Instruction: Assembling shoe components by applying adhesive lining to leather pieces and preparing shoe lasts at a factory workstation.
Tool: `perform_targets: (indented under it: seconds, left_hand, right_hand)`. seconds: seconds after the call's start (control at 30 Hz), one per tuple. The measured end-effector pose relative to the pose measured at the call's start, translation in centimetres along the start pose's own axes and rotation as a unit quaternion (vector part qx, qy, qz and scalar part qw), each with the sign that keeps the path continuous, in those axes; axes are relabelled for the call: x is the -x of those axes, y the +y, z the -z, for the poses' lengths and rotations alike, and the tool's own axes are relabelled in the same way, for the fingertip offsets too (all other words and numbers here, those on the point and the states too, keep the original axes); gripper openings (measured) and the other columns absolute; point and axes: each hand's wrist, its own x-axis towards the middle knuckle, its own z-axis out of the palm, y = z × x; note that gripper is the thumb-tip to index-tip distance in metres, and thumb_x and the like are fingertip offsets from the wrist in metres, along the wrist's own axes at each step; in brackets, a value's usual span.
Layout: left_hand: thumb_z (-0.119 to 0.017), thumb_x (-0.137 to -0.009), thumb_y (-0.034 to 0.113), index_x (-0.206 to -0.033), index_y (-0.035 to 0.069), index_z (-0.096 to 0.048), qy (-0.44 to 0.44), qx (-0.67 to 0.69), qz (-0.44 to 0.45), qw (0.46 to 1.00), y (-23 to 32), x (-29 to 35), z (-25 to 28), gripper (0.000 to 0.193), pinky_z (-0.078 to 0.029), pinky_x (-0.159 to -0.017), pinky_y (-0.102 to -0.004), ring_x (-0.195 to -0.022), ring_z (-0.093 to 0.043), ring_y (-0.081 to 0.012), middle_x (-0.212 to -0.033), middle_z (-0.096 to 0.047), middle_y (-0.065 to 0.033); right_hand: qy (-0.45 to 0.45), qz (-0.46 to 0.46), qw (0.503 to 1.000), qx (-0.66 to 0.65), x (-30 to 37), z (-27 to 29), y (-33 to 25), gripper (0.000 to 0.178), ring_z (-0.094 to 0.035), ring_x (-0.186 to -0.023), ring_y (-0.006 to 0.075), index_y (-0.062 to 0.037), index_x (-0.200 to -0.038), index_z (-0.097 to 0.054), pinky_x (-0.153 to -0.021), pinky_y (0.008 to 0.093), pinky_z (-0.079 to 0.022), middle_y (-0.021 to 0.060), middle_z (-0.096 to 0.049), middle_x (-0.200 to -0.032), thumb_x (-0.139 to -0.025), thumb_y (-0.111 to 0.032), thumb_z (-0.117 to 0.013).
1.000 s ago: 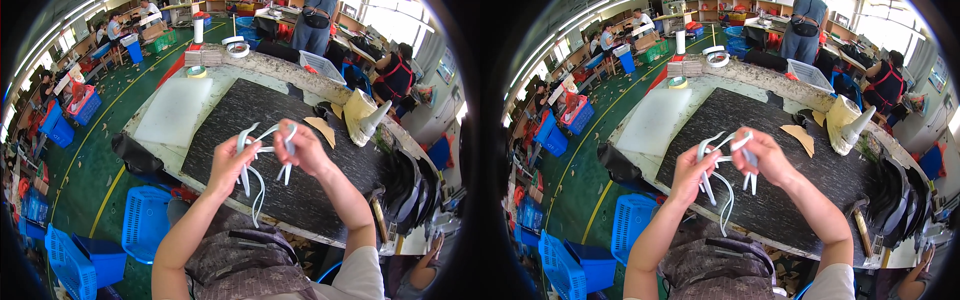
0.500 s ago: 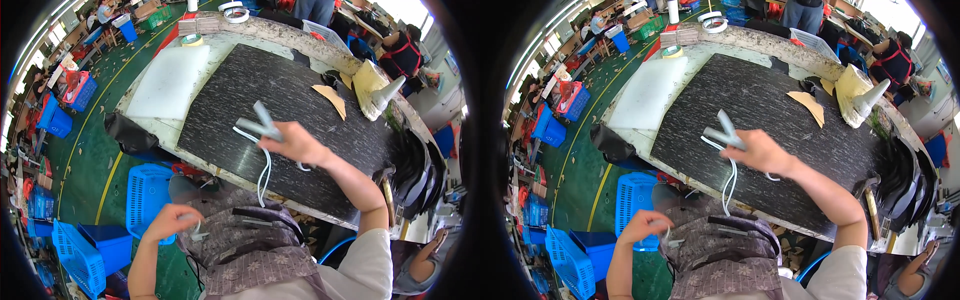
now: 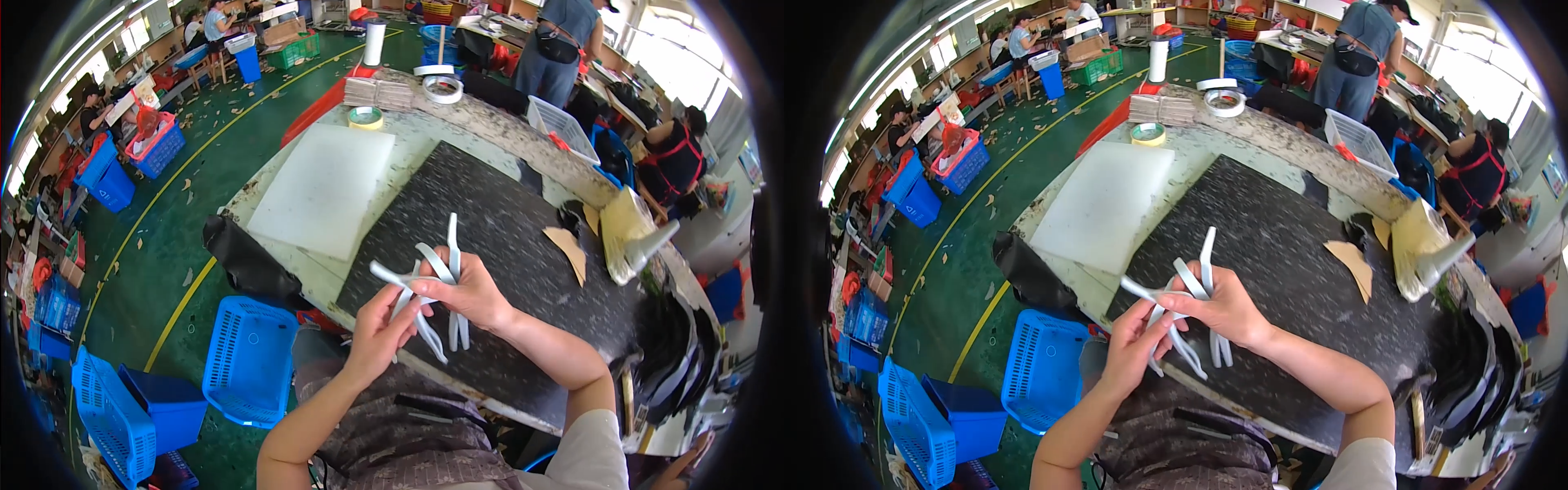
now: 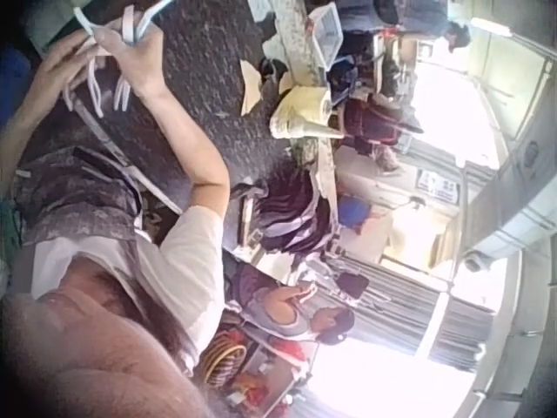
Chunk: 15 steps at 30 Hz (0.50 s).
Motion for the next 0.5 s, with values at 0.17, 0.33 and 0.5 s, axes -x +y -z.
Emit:
perform_targets:
  seconds: [0.17, 0.33, 0.5]
  left_hand:
    - [-0.053, -0.095, 0.009, -0.117, 0.003, -0.063, 0.019, -0.154, -0.003, 0.988, 1.9, -5.4, 5.6, 0.025, -0.037, -0.054, -0.0214, -0.061, -0.044, -0.0021, -0.081, -0.067, 0.0013]
    - [-0.057, -0.094, 0.01, -0.107, 0.001, -0.068, -0.095, -0.138, 0.11, 0.98, 5.6, -11.5, 11.0, 0.019, -0.043, -0.061, -0.0212, -0.066, -0.052, -0.0034, -0.073, -0.063, 0.0012]
    - [-0.056, -0.095, 0.012, -0.103, -0.001, -0.068, -0.07, -0.128, 0.187, 0.971, 10.1, -15.2, 16.3, 0.019, -0.045, -0.059, -0.0209, -0.066, -0.057, -0.0051, -0.079, -0.068, -0.003]
  right_hand:
    - [0.012, -0.072, 0.996, -0.045, -7.4, 1.5, 1.0, 0.014, -0.051, -0.066, 0.0049, -0.0036, -0.09, -0.065, -0.058, 0.0211, -0.039, -0.0003, -0.064, -0.079, -0.088, -0.016, -0.07]
    - [0.035, -0.161, 0.974, -0.155, -16.3, 2.3, 2.0, 0.021, -0.053, -0.073, 0.0072, -0.0082, -0.098, -0.061, -0.064, 0.023, -0.043, 0.0005, -0.063, -0.09, -0.097, -0.029, -0.057]
    - [0.175, -0.157, 0.942, -0.239, -23.6, 3.8, -0.1, 0.03, -0.052, -0.06, 0.0136, -0.0072, -0.096, -0.054, -0.063, 0.0291, -0.046, 0.003, -0.057, -0.075, -0.103, -0.033, -0.04]
